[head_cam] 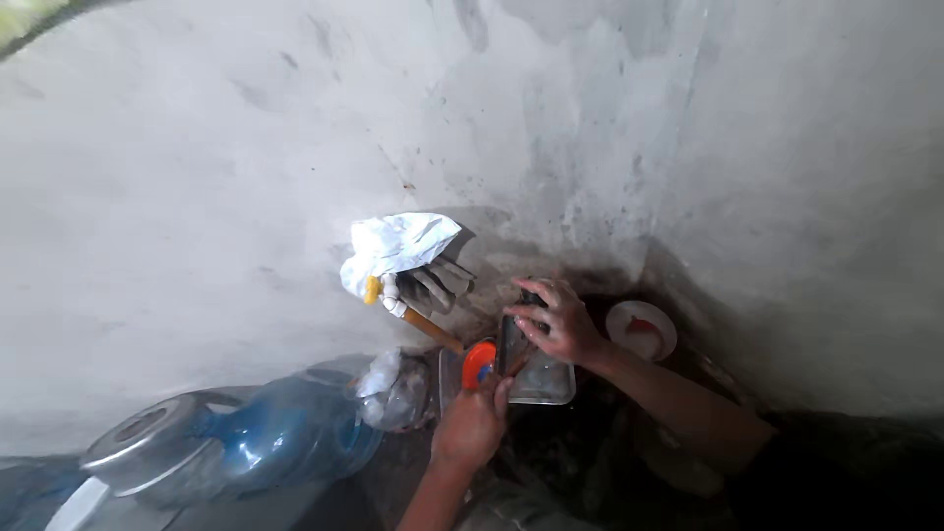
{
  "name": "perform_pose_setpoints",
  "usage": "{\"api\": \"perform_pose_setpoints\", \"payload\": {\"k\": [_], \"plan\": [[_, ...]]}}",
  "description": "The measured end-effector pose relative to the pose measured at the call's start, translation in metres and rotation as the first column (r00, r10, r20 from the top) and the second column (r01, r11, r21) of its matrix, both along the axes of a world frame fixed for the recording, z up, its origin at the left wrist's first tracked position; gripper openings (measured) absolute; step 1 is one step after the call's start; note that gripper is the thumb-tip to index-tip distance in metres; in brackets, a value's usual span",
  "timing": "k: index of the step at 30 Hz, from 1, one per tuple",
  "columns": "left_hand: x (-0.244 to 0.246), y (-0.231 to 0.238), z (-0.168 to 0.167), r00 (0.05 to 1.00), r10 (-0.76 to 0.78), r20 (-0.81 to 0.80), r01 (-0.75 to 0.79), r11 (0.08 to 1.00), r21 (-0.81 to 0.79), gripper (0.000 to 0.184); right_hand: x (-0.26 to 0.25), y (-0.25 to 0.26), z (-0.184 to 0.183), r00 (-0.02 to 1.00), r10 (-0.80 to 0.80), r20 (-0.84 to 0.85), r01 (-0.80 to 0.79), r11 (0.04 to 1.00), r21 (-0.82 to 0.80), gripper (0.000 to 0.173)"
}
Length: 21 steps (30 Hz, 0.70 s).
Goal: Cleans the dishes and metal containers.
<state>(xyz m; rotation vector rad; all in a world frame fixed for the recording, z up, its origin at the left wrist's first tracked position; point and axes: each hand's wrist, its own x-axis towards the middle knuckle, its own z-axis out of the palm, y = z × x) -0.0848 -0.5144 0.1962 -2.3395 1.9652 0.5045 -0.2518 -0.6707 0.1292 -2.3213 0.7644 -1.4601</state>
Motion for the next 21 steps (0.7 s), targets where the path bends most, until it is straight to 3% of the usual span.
{"api": "perform_pose_setpoints", "payload": {"k": [3, 5, 7, 11, 13, 15, 17, 19, 21], "plan": [[0.006, 0.018, -0.003, 1.0, -0.011, 0.025, 0.014, 0.991, -0.131, 0.063, -0.005, -0.02, 0.025, 0.986, 0.154, 0.065, -0.167, 0.899, 0.405, 0.037], [0.006, 0.025, 0.0, 0.999, 0.001, 0.05, 0.006, 0.99, -0.139, 0.064, -0.008, -0.03, 0.032, 0.974, 0.18, 0.136, -0.225, 0.8, 0.557, 0.039], [0.005, 0.027, 0.005, 0.997, 0.015, 0.072, -0.007, 0.994, -0.114, 0.064, -0.008, -0.02, 0.035, 0.979, 0.168, 0.118, -0.205, 0.858, 0.47, 0.038], [0.008, 0.029, 0.003, 0.995, 0.029, 0.098, -0.021, 0.997, -0.079, 0.065, 0.001, 0.016, 0.02, 0.973, 0.223, -0.055, -0.217, 0.971, 0.101, 0.026], [0.006, 0.031, 0.001, 0.991, 0.036, 0.131, -0.029, 0.998, -0.05, 0.066, 0.0, 0.014, 0.021, 0.97, 0.221, -0.1, -0.195, 0.955, 0.224, 0.033], [0.004, 0.031, 0.003, 0.986, 0.044, 0.158, -0.044, 0.999, -0.006, 0.067, -0.003, -0.001, 0.029, 0.969, 0.241, -0.059, -0.174, 0.828, 0.534, 0.036], [0.005, 0.032, 0.003, 0.985, 0.045, 0.168, -0.045, 0.999, -0.007, 0.067, -0.005, -0.014, 0.033, 0.984, 0.176, -0.002, -0.126, 0.712, 0.691, 0.036], [0.007, 0.034, 0.001, 0.984, 0.042, 0.171, -0.039, 0.999, -0.025, 0.066, -0.004, -0.011, 0.03, 0.996, 0.083, 0.031, -0.081, 0.711, 0.699, 0.036], [0.009, 0.034, -0.001, 0.984, 0.033, 0.177, -0.025, 0.999, -0.048, 0.066, -0.003, 0.005, 0.021, 0.995, 0.089, 0.037, -0.095, 0.827, 0.554, 0.039]]}}
